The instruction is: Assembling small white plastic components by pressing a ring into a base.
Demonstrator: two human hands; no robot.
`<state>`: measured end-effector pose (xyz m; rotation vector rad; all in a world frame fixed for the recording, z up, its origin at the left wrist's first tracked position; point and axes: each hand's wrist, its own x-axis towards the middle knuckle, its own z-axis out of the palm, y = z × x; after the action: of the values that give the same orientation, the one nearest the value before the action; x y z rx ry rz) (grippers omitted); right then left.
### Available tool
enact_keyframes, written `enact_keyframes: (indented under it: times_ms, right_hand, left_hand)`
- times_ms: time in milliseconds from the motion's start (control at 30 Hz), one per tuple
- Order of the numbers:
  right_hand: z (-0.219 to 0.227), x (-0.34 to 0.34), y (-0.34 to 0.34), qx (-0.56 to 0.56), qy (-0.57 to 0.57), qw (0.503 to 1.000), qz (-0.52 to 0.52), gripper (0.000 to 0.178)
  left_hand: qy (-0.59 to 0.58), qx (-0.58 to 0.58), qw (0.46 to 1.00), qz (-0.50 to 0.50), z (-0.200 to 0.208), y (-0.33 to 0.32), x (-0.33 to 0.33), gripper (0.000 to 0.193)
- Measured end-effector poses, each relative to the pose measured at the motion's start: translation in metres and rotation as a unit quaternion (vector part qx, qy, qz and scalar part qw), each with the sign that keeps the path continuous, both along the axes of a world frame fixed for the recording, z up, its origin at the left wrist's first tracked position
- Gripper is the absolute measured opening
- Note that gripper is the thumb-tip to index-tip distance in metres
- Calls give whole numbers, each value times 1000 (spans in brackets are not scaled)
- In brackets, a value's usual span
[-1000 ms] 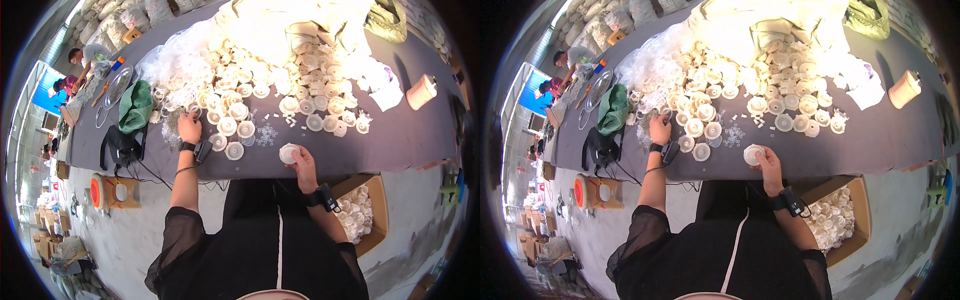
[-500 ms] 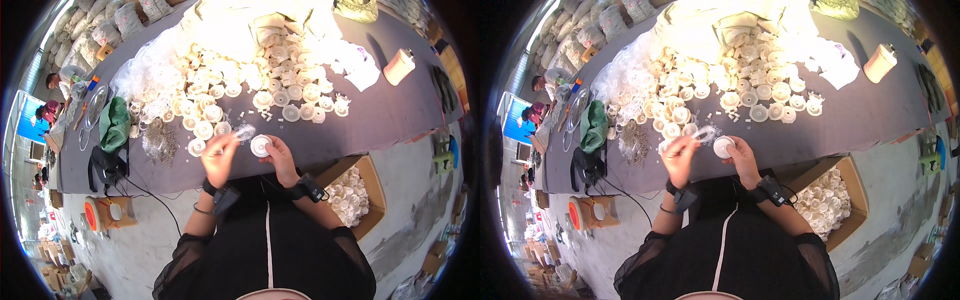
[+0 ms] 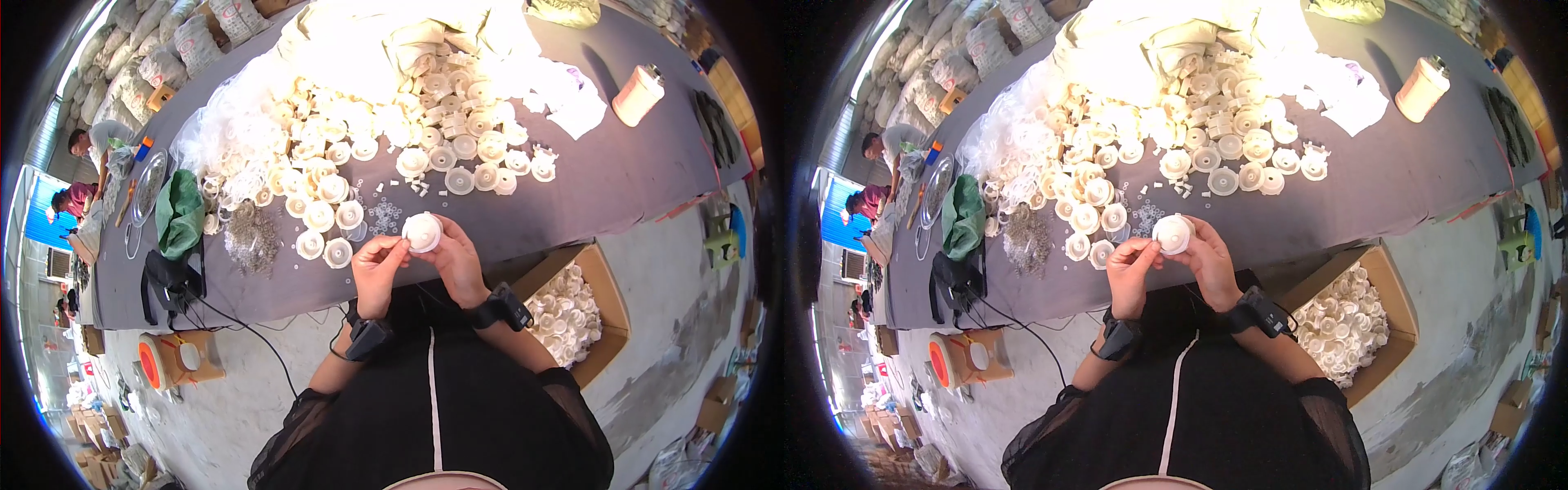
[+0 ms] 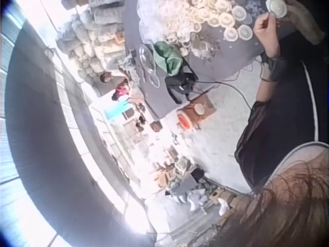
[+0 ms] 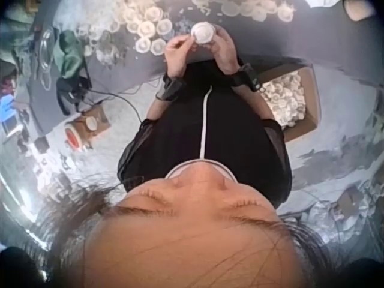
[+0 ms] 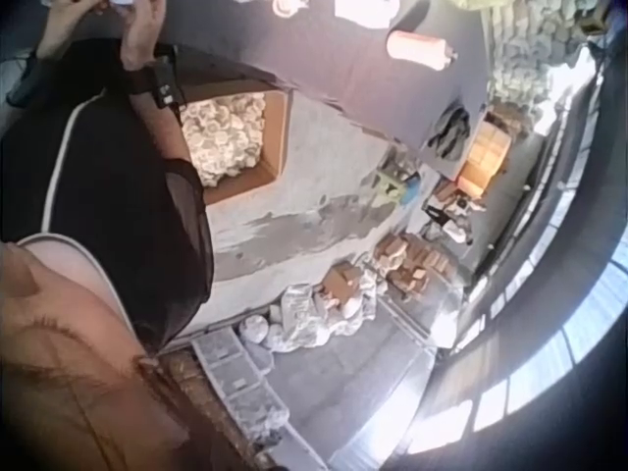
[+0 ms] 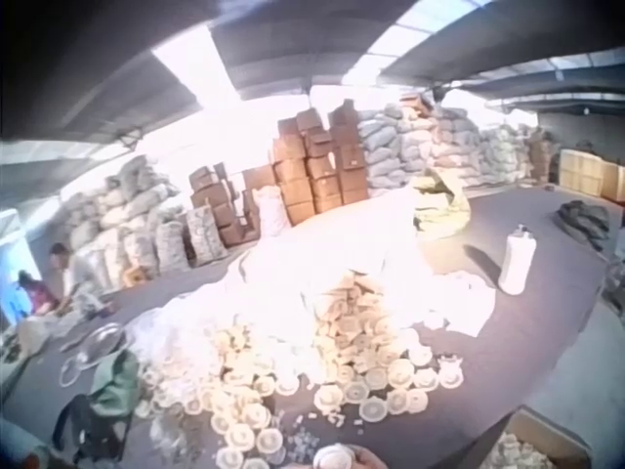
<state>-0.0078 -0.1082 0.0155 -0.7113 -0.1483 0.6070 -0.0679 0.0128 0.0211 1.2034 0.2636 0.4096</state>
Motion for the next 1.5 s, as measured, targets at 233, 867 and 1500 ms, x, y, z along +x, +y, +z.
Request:
enact_keyframes:
  times_ms: [233, 867, 1500]
  right_hand:
    - [3, -5, 2, -4, 22, 1000, -18, 32]
    - [1, -13, -5, -100, -116, 986, -71, 15]
    - [-71, -5, -104, -121, 95, 967, -203, 31]
  left_hand:
    - [-21, 86, 996, 20, -4, -5, -1, 5]
    - [8, -64, 998, -26, 10, -26, -3, 14]
    - [-23, 385, 922, -38, -11, -6, 60, 12]
